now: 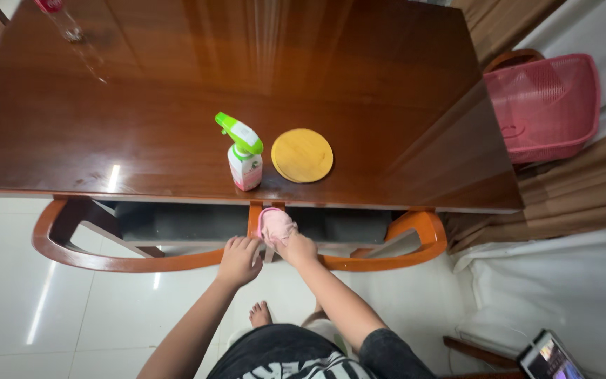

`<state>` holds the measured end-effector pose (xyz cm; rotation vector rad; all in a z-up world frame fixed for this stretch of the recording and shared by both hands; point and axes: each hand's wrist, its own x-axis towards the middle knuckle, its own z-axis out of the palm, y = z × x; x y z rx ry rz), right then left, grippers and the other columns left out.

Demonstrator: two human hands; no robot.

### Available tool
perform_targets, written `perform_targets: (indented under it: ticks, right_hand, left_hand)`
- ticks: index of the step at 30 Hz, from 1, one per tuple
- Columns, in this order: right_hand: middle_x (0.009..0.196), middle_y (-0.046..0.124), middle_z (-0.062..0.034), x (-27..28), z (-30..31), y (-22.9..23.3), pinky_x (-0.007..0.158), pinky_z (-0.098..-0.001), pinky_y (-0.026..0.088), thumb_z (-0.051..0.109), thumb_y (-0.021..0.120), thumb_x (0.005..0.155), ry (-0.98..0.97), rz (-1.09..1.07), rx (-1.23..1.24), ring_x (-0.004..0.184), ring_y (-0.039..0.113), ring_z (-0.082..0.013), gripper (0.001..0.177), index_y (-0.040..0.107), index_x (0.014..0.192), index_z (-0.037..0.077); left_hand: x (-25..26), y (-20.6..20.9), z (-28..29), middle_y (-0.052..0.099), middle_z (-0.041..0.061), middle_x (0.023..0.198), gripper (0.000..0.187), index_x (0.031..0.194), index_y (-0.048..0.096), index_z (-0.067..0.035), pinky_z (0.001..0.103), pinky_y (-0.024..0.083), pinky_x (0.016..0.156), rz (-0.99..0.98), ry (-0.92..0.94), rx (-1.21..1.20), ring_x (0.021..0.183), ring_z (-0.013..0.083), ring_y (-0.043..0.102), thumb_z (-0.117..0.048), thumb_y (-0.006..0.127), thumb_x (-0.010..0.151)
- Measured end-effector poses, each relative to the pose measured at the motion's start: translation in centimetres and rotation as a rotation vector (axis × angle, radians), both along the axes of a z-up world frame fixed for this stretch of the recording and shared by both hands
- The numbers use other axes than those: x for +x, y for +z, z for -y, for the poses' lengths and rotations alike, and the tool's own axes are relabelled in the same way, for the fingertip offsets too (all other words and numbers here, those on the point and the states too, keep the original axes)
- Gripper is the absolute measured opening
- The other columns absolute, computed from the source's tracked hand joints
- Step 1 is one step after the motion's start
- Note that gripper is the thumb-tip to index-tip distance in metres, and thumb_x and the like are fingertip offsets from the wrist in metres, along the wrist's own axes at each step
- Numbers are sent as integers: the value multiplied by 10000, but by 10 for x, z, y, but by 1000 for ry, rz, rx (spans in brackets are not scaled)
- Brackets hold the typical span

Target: The person cleans a wooden dining table and chairs using a spray bottle and a pink cloth. They spray the surfaces and wipe the table and chair frames thoroughly.

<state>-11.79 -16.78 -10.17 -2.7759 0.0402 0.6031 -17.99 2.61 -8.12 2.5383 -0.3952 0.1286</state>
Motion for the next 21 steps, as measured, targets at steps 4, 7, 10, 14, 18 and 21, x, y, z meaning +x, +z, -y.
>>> perform_targets:
  ticks: [4,7,10,14,18,21]
  right_hand:
    - [1017,714,-184,-25,27,-2,912,-466,516,390,778,812,235,210,-16,987,691,-353,475,631,1076,24]
    - [1034,676,-155,-40,39,-10,903,-469,474,321,830,764,277,314,-20,1010,654,-338,468,610,1063,35]
    - [1056,665,-136,-44,62,-22,926,-465,451,266,829,714,277,436,-11,1050,632,-335,445,614,1044,58]
    - [1028,667,-123,-55,105,-29,944,-486,427,254,828,684,277,599,13,1010,620,-342,434,629,1028,80]
    - [988,655,-105,-57,155,-24,977,-474,428,260,826,703,302,531,-22,1015,609,-340,363,622,965,112]
    - [970,645,-128,-57,191,-15,981,-486,417,299,857,650,326,520,-1,1013,594,-361,426,614,932,91]
  left_hand:
    - [19,19,27,562,95,1413,737,1391,531,-119,518,259,1185,-32,-225,275,1384,315,434,-106,706,675]
    - [26,15,43,413,87,1579,957,1538,381,-121,535,165,1208,-236,-409,444,1466,304,290,-259,798,689]
    - [35,-18,63,410,77,1578,958,1543,361,-127,547,161,1223,-233,-472,429,1482,297,296,-386,821,743]
    - [32,-74,95,515,117,1530,789,1578,414,-105,549,227,1244,48,-504,234,1437,304,433,-423,744,936]
    - [22,-75,132,506,138,1537,812,1590,367,-86,529,208,1235,120,-527,248,1432,325,432,-396,724,930]
    - [19,-36,141,450,150,1562,986,1580,292,-83,543,144,1222,-78,-596,331,1457,336,355,-453,757,793]
